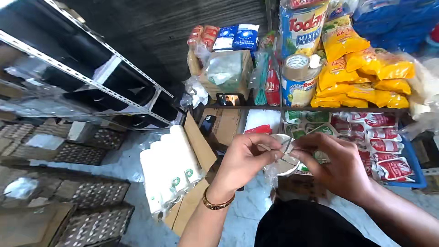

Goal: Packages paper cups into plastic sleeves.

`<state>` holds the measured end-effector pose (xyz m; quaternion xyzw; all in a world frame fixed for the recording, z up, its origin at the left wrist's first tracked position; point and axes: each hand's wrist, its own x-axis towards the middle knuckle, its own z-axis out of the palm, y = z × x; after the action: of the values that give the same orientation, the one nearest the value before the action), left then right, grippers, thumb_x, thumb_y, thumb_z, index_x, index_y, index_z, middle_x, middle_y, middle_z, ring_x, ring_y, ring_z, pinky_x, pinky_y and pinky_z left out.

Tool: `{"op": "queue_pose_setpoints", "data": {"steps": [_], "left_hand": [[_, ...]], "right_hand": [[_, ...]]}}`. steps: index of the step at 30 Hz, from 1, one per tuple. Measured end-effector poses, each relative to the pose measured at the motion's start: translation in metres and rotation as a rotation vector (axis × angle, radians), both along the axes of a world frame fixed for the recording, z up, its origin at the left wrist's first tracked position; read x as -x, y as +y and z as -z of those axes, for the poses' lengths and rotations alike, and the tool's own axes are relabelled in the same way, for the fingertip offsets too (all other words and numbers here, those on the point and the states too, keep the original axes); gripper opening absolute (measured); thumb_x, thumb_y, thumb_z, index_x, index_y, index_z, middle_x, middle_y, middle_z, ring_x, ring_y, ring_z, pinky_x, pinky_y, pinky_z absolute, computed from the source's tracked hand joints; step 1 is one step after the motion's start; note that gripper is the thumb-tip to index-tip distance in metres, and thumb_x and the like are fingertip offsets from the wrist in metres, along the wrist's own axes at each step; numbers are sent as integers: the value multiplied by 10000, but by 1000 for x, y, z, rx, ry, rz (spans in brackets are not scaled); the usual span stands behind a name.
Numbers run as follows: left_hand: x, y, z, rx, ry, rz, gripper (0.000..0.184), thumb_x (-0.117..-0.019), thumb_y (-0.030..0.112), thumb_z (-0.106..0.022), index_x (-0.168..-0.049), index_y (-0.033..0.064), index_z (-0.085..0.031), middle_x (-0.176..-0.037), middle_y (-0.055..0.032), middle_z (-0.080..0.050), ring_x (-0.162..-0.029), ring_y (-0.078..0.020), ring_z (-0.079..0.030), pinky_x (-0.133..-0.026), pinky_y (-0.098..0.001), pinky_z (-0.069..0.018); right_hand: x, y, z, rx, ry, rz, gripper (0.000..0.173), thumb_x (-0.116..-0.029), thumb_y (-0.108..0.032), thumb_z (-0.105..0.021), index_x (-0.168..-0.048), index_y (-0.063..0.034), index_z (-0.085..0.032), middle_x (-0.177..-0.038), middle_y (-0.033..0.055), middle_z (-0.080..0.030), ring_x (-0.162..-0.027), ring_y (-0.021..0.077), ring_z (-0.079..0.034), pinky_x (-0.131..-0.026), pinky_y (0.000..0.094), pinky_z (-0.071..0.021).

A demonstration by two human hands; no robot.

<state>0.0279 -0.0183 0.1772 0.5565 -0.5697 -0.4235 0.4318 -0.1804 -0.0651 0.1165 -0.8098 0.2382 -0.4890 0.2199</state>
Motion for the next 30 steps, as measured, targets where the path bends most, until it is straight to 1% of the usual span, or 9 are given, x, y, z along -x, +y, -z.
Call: {"op": "queue_pose_setpoints", "data": {"steps": [2,6,9,14,17,21,23,25,30], "left_hand": [[0,-2,0,0,-24,31,133,-816,-16,-796,-939,15,-756,-805,-20,-743,-701,-69,-696,-672,-239,-614],[-8,-7,9,47,8,169,135,-848,20,-787,-979,25,-757,-880,-38,-759,-716,-88,-706,-666,-238,-611],[-6,-10,10,57,19,156,113,-851,29,-784,-960,29,-755,-861,-37,-752,-700,-85,-695,-649,-236,-601],[-6,-14,12,81,75,162,88,-867,11,-764,-952,7,-741,-833,-50,-738,-675,-98,-692,-632,-248,-609],[-2,-12,11,93,46,130,72,-880,38,-768,-943,13,-743,-815,-47,-735,-660,-95,-687,-611,-239,-603],[-2,-11,12,117,42,147,124,-846,52,-804,-954,18,-753,-843,-35,-745,-705,-86,-699,-654,-243,-612],[-2,-9,10,100,20,133,159,-821,70,-829,-955,32,-754,-827,-12,-740,-690,-64,-682,-639,-220,-589],[-2,-9,10,81,7,110,166,-812,51,-830,-958,36,-753,-817,-7,-736,-663,-60,-671,-615,-213,-583],[-5,-7,15,114,48,80,153,-836,15,-798,-983,21,-755,-878,-32,-756,-722,-89,-704,-678,-245,-613]], "right_hand": [[1,-2,-9,-12,27,-16,137,-1000,-207,-656,-1058,-93,-703,-930,-33,-716,-827,6,-669,-745,191,-584],[-4,-11,-31,99,137,8,124,-980,-191,-651,-1047,-98,-700,-882,-22,-685,-790,62,-638,-703,230,-547],[-5,-21,-44,94,209,-19,140,-973,-208,-632,-1067,-121,-690,-856,-55,-661,-765,45,-610,-680,215,-520],[-2,-26,-55,50,283,-52,142,-961,-191,-627,-1084,-153,-686,-846,-80,-646,-733,19,-601,-648,202,-523],[-1,-24,-54,72,300,-23,146,-969,-203,-616,-1091,-158,-684,-850,-75,-646,-711,20,-593,-623,205,-516],[7,-21,-46,49,295,18,160,-980,-255,-624,-1096,-168,-694,-805,-91,-639,-632,-3,-551,-557,184,-480],[12,-18,-39,11,290,27,159,-987,-278,-623,-1081,-177,-701,-818,-90,-648,-646,-4,-564,-562,187,-490],[16,-15,-33,-27,281,17,158,-997,-292,-611,-1065,-182,-702,-833,-93,-648,-652,-12,-551,-565,180,-475],[19,2,-20,-112,222,-41,191,-1020,-277,-596,-1073,-135,-712,-846,-66,-672,-652,-18,-567,-566,165,-491]]}}
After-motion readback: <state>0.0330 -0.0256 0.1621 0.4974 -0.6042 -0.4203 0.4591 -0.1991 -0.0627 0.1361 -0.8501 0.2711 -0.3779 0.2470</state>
